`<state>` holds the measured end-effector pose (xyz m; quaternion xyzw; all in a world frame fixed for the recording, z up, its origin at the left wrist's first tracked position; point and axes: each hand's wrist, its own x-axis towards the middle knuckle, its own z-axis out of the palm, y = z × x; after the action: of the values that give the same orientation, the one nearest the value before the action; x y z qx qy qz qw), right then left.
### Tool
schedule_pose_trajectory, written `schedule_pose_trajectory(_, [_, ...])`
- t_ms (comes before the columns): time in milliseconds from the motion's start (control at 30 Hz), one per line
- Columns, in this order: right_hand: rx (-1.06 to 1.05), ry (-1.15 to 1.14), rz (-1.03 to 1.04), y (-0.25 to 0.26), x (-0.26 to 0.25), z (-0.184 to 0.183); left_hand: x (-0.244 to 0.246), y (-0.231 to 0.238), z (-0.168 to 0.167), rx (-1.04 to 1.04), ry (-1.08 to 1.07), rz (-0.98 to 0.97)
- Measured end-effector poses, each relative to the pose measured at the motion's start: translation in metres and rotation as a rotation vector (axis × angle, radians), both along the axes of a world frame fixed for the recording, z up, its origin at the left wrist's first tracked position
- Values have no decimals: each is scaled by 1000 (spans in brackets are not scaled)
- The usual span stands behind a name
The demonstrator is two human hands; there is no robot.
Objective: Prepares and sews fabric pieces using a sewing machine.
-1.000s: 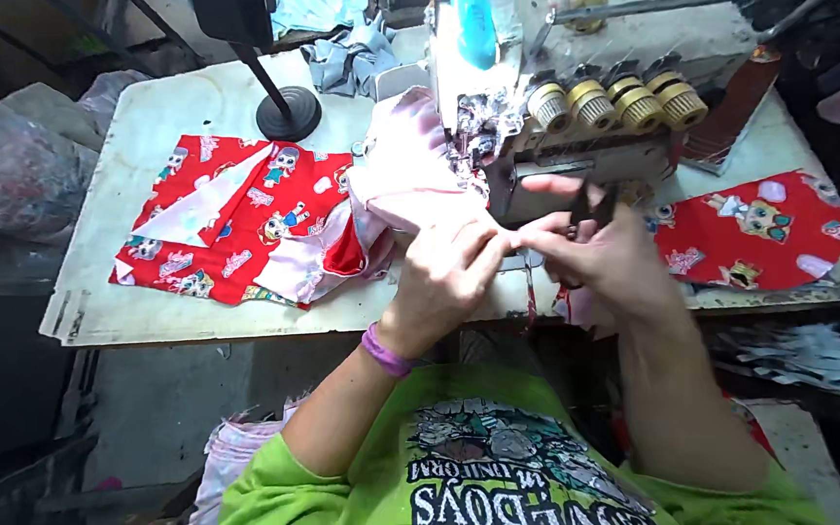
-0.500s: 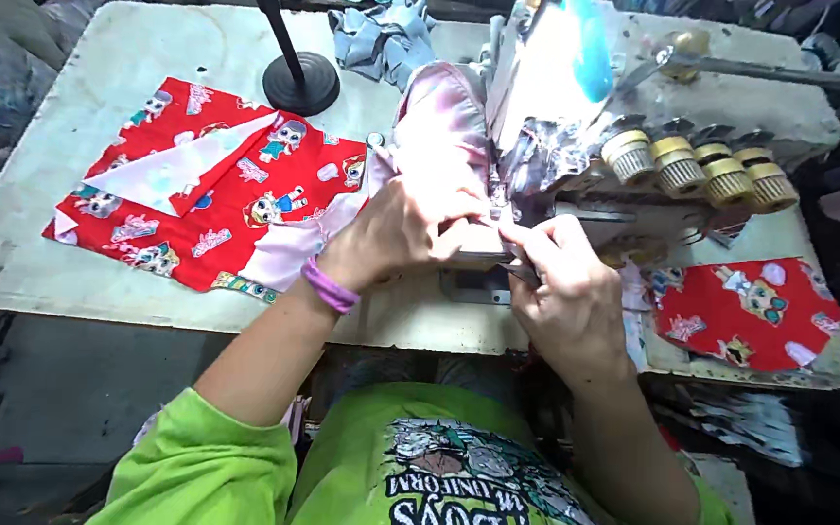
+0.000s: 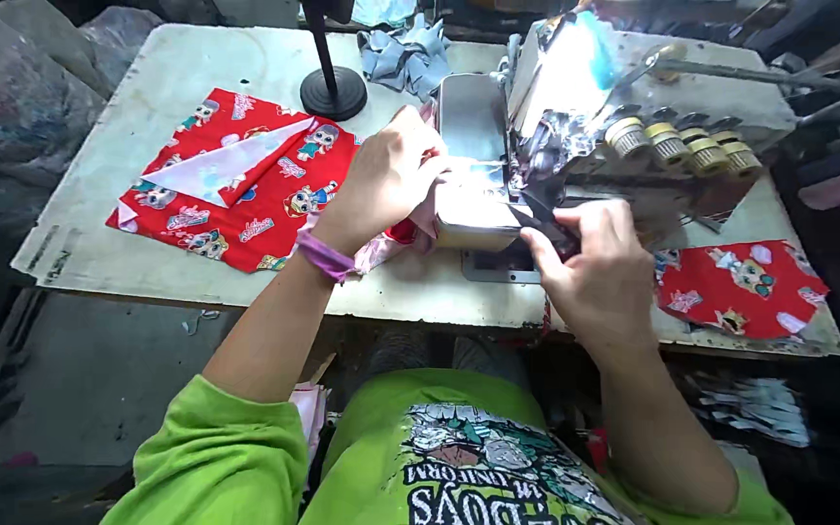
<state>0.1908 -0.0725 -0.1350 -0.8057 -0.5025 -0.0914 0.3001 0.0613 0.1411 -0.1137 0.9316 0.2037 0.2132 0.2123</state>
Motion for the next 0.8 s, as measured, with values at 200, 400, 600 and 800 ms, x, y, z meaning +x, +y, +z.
schedule_pose_trajectory(200, [-80, -70, 55, 41, 6, 10, 2, -25, -2, -57, -287, -324])
schedule_pose_trajectory(400, [352, 812, 284, -20, 17, 30, 9, -60, 33, -25, -498, -433])
schedule_pose_trajectory(600, [591, 704, 229, -40, 11, 82, -35, -65, 52, 55, -273, -384])
schedule_pose_trajectory(800, [509, 474, 459, 43, -20, 101, -146, -54, 10, -96, -233, 59])
